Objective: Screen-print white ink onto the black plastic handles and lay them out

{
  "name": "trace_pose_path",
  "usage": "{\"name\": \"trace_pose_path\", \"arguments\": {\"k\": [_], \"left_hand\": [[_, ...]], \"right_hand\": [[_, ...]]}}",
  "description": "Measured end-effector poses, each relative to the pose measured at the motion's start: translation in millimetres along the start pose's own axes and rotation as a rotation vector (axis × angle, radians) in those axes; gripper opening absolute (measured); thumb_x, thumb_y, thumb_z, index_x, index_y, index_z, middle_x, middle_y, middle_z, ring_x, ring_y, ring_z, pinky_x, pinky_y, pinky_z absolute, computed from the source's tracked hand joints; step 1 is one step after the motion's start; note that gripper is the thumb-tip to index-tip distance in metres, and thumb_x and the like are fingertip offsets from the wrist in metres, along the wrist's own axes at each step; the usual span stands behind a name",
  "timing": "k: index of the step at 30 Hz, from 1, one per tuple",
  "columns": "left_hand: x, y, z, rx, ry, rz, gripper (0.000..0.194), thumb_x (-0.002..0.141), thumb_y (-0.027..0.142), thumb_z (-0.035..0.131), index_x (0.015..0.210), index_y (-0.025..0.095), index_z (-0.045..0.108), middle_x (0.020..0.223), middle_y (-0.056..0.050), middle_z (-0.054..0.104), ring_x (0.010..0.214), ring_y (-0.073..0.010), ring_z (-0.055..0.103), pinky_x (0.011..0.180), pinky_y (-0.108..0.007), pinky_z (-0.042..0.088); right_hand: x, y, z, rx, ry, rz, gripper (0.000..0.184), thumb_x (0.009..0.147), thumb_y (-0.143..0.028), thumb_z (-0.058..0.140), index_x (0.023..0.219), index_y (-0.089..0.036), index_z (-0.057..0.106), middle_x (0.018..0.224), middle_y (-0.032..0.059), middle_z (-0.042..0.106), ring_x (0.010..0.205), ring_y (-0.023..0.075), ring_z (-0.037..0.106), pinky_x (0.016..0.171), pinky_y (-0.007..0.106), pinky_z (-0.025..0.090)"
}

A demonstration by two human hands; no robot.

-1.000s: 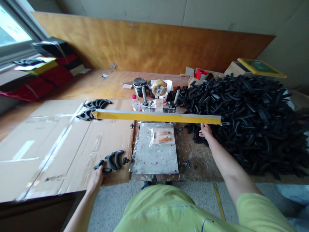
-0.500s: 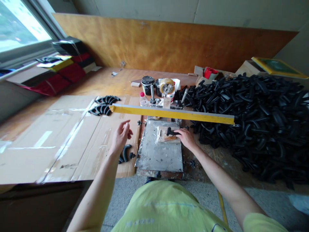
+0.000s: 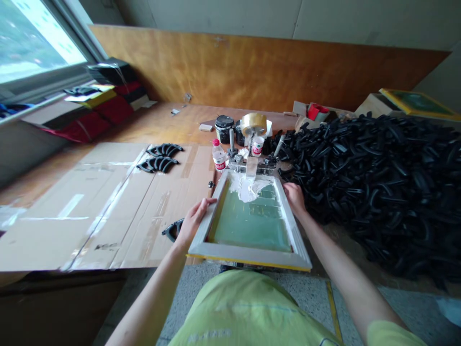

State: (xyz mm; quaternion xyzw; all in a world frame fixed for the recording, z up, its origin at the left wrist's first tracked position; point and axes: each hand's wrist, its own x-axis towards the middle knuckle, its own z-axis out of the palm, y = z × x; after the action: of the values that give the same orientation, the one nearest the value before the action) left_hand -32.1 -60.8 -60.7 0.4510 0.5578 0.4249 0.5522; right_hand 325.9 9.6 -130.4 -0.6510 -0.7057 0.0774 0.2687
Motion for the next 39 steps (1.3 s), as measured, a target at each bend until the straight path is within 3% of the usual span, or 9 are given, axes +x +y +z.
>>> {"name": "trace_pose_path", "arguments": {"k": [4,7,12,18,25,29,31,35,39], "left_hand": [[-2.9,-63.8,-3.0,0.036,0.002,-0.128,0.083,0.072,0.057,0.066,0.142,0.022,0.042,0.081,-0.002,0.069,0.065,-0.0158,0.062,0.057,-0.023,0.046],[4.3,-93.6,-0.8,0.085,0.044,-0.129,0.082,0.074,0.054,0.065,0.145,0.023,0.038,0.08,-0.001,0.068,0.066,-0.0154,0.062,0.059,-0.023,0.047],[8.9,-102.8,-1.3,0.071,0.032,-0.148,0.079,0.075,0.054,0.065,0.143,0.023,0.041,0.084,-0.003,0.069,0.07,-0.0169,0.064,0.062,-0.025,0.048],[8.9,-106.0,-1.7,0.04,0.052,-0.154,0.076,0.074,0.054,0.065,0.14,0.022,0.045,0.087,-0.004,0.07,0.072,-0.0173,0.064,0.063,-0.025,0.05],[5.2,-100.5,-2.3,0.016,0.051,-0.158,0.076,0.073,0.054,0.067,0.138,0.021,0.047,0.082,-0.003,0.069,0.067,-0.017,0.064,0.059,-0.024,0.049],[2.9,-95.0,-2.0,0.016,0.043,-0.168,0.075,0.074,0.054,0.066,0.138,0.022,0.047,0.081,-0.003,0.069,0.067,-0.0165,0.064,0.058,-0.024,0.049],[1.2,-86.7,-2.5,0.012,0.031,-0.181,0.076,0.073,0.054,0.066,0.139,0.023,0.045,0.08,-0.002,0.068,0.065,-0.0159,0.064,0.056,-0.023,0.048],[-5.1,-51.3,-6.5,-0.055,-0.052,-0.189,0.079,0.072,0.054,0.068,0.14,0.022,0.044,0.076,-0.001,0.067,0.06,-0.0139,0.061,0.053,-0.021,0.046],[-5.3,-2.0,-4.4,-0.129,-0.042,-0.127,0.061,0.078,0.06,0.059,0.12,0.016,0.061,0.076,-0.002,0.066,0.054,-0.0105,0.056,0.046,-0.019,0.041]], "right_hand": [[47.7,-33.1,-3.9,0.001,0.126,-0.121,0.044,0.084,-0.021,0.056,0.128,-0.014,0.054,0.13,0.0152,0.05,0.117,0.0273,0.048,0.1,0.042,0.04],[71.6,-81.4,13.0,-0.09,-0.014,-0.284,0.048,0.079,-0.019,0.066,0.125,-0.014,0.054,0.126,0.014,0.053,0.116,0.026,0.048,0.097,0.036,0.041],[48.9,-110.7,33.4,-0.251,-0.326,-0.289,0.014,0.084,-0.014,0.055,0.096,-0.013,0.062,0.095,0.0123,0.065,0.092,0.0231,0.057,0.081,0.031,0.042],[16.2,-91.5,9.1,-0.106,-0.461,-0.654,0.014,0.081,-0.01,0.053,0.085,-0.018,0.064,0.087,0.0055,0.065,0.086,0.0193,0.057,0.073,0.027,0.04],[7.7,-87.2,22.0,-0.036,-0.256,-0.619,0.022,0.08,-0.006,0.05,0.091,-0.017,0.066,0.091,0.0077,0.066,0.093,0.021,0.055,0.079,0.03,0.043],[-2.8,-83.2,21.6,0.007,-0.314,-0.662,0.019,0.083,-0.012,0.053,0.094,-0.019,0.068,0.091,0.0067,0.067,0.09,0.0201,0.057,0.08,0.03,0.045],[13.5,-89.0,17.9,-0.003,-0.302,-0.564,0.016,0.084,-0.022,0.059,0.097,-0.021,0.068,0.09,0.0051,0.067,0.086,0.0199,0.059,0.077,0.029,0.045],[70.7,-99.9,8.1,-0.041,-0.202,-0.308,0.051,0.079,-0.03,0.068,0.128,-0.03,0.056,0.103,0.0032,0.068,0.09,0.0219,0.061,0.079,0.031,0.046],[102.2,-66.4,-13.1,-0.027,-0.003,-0.097,0.045,0.083,-0.027,0.06,0.128,-0.029,0.056,0.102,0.0035,0.069,0.089,0.0221,0.062,0.081,0.033,0.046]]}}
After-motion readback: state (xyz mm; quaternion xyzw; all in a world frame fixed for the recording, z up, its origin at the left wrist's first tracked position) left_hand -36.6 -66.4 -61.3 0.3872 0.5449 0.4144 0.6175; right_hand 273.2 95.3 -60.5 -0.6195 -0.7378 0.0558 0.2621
